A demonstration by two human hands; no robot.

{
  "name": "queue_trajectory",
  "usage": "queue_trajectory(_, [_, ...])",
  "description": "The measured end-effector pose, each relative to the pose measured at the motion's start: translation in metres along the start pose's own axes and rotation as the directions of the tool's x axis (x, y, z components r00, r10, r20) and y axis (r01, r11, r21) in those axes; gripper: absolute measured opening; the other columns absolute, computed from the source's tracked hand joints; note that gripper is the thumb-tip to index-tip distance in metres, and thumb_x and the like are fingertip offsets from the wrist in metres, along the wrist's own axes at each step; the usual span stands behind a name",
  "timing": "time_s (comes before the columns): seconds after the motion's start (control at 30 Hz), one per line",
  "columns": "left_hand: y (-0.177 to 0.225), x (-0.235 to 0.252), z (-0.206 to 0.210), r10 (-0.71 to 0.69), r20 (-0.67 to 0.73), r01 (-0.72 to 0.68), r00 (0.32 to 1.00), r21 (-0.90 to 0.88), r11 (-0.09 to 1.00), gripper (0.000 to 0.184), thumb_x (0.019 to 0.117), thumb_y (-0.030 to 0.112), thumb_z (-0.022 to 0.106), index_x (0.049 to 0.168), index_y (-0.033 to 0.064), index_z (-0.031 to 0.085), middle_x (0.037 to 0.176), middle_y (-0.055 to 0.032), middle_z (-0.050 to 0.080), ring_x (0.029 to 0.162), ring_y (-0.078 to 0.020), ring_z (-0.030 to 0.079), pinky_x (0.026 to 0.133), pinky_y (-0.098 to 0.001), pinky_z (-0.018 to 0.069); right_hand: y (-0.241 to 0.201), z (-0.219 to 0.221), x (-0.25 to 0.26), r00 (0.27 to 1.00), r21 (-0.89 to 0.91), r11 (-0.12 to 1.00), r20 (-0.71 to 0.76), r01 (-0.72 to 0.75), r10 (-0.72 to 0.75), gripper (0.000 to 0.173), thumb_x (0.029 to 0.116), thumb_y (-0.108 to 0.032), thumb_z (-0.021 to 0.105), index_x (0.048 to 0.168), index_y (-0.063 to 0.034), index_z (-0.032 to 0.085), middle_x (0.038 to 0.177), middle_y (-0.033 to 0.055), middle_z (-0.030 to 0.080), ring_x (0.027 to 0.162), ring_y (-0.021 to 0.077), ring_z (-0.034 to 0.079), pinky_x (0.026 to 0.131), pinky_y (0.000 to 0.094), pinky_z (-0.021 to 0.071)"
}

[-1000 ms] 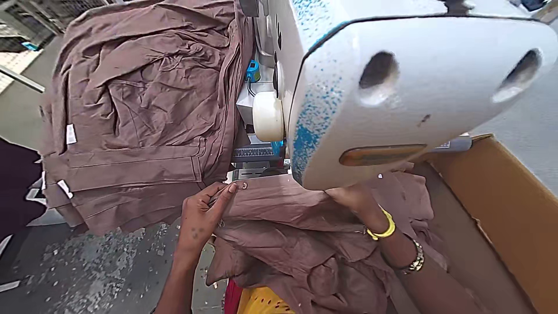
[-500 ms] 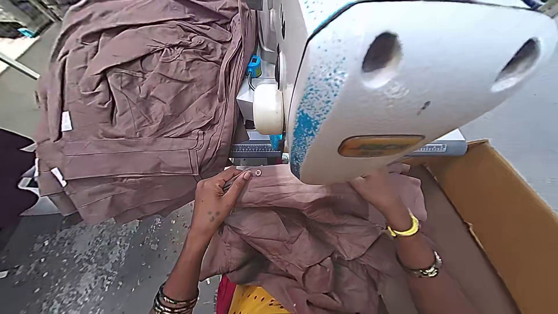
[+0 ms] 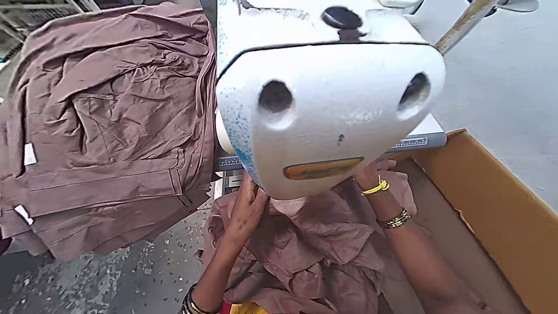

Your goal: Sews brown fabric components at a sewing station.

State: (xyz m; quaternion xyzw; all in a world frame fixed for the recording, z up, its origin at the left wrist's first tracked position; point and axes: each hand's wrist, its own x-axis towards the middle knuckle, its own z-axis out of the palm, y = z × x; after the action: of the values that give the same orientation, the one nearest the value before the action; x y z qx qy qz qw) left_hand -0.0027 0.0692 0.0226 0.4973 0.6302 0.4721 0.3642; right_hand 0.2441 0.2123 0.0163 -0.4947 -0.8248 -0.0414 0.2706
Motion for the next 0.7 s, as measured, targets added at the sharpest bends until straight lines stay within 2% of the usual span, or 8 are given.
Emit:
queue_trajectory(0.13, [-0.010, 0.001, 0.005, 0.019, -0.050, -0.023, 0.999, -0.090, 0.996, 0.055, 0.0977, 0.023, 0.054, 0.141, -0.0092, 0.042, 0.120, -0.0085, 0.062, 0.102, 0.0024, 0.061, 0.088, -0.0148, 0.0503, 0.011, 0.004, -0.004, 0.992, 0.110, 0.993, -0.119, 0.045, -0.032, 0.016, 0.0944, -0.015, 0.069, 0.098, 0.0007, 0.073, 0.100, 0.0236, 0.068, 0.095, 0.0430, 0.066, 0.075, 0.0546, 0.0525])
queue_trajectory(0.2, [-0.008, 0.001, 0.006, -0.005, -0.058, -0.002, 0.998, -0.112, 0.994, 0.057, 0.0964, 0.020, 0.055, 0.143, -0.0091, 0.041, 0.124, -0.0101, 0.061, 0.105, 0.0007, 0.060, 0.090, -0.0161, 0.0500, 0.013, -0.002, -0.007, 0.989, 0.226, 0.974, -0.136, -0.024, 0.056, 0.019, 0.0947, -0.016, 0.070, 0.101, 0.0019, 0.073, 0.102, 0.0234, 0.069, 0.095, 0.0393, 0.069, 0.079, 0.0537, 0.0544])
queue_trajectory(0.3, [-0.008, 0.003, 0.008, -0.008, -0.090, -0.002, 0.996, -0.109, 0.994, 0.053, 0.0945, 0.024, 0.058, 0.136, -0.0067, 0.046, 0.115, -0.0053, 0.061, 0.099, 0.0026, 0.060, 0.085, -0.0160, 0.0507, 0.002, -0.017, -0.006, 0.977, 0.358, 0.925, -0.115, -0.128, 0.179, 0.018, 0.0964, -0.014, 0.068, 0.103, 0.0024, 0.071, 0.090, 0.0167, 0.070, 0.072, 0.0235, 0.066, 0.068, 0.0410, 0.0542])
queue_trajectory(0.43, [-0.011, 0.009, 0.006, 0.009, -0.107, -0.004, 0.994, 0.045, 0.999, 0.044, 0.0926, 0.030, 0.058, 0.122, -0.0024, 0.054, 0.099, -0.0028, 0.061, 0.088, -0.0012, 0.059, 0.080, -0.0225, 0.0502, -0.029, -0.040, -0.001, 0.983, 0.450, 0.883, -0.048, -0.136, 0.176, 0.015, 0.0939, -0.015, 0.070, 0.101, -0.0024, 0.070, 0.082, 0.0045, 0.067, 0.065, 0.0047, 0.057, 0.062, 0.0225, 0.0483])
queue_trajectory(0.5, [-0.007, 0.002, 0.001, 0.164, -0.095, -0.139, 0.982, 0.231, 0.963, 0.029, 0.0946, 0.029, 0.057, 0.094, 0.0007, 0.064, 0.076, -0.0027, 0.060, 0.070, -0.0072, 0.058, 0.066, -0.0287, 0.0485, -0.049, -0.044, -0.004, 0.989, 0.398, 0.917, -0.148, 0.037, 0.025, 0.014, 0.0897, -0.014, 0.071, 0.090, -0.0001, 0.070, 0.079, 0.0080, 0.069, 0.068, 0.0111, 0.064, 0.063, 0.0274, 0.0525])
queue_trajectory(0.57, [0.003, -0.018, -0.008, 0.375, 0.040, -0.369, 0.926, 0.307, 0.877, 0.031, 0.0960, 0.026, 0.058, 0.072, 0.0074, 0.063, 0.056, 0.0000, 0.052, 0.050, -0.0074, 0.050, 0.047, -0.0268, 0.0419, -0.067, -0.041, -0.015, 0.925, 0.248, 0.908, -0.266, 0.338, -0.272, 0.016, 0.0918, -0.017, 0.067, 0.084, -0.0027, 0.068, 0.077, 0.0120, 0.069, 0.073, 0.0210, 0.069, 0.067, 0.0339, 0.0573])
queue_trajectory(0.63, [0.012, -0.037, -0.016, 0.414, 0.223, -0.460, 0.883, 0.234, 0.856, 0.035, 0.1009, 0.030, 0.056, 0.072, 0.0121, 0.058, 0.055, 0.0029, 0.046, 0.048, -0.0053, 0.045, 0.045, -0.0235, 0.0373, -0.087, -0.036, -0.024, 0.834, 0.164, 0.831, -0.270, 0.532, -0.481, 0.023, 0.1006, -0.021, 0.059, 0.083, -0.0088, 0.069, 0.077, 0.0093, 0.070, 0.078, 0.0215, 0.070, 0.074, 0.0337, 0.0572])
queue_trajectory(0.7, [0.011, -0.044, -0.017, 0.408, 0.224, -0.458, 0.885, 0.267, 0.848, 0.036, 0.1021, 0.036, 0.055, 0.075, 0.0135, 0.058, 0.056, 0.0039, 0.046, 0.048, -0.0054, 0.043, 0.045, -0.0237, 0.0362, -0.098, -0.032, -0.019, 0.813, 0.104, 0.821, -0.251, 0.562, -0.525, 0.025, 0.0945, -0.017, 0.062, 0.071, -0.0087, 0.066, 0.071, 0.0099, 0.070, 0.072, 0.0237, 0.070, 0.065, 0.0349, 0.0556])
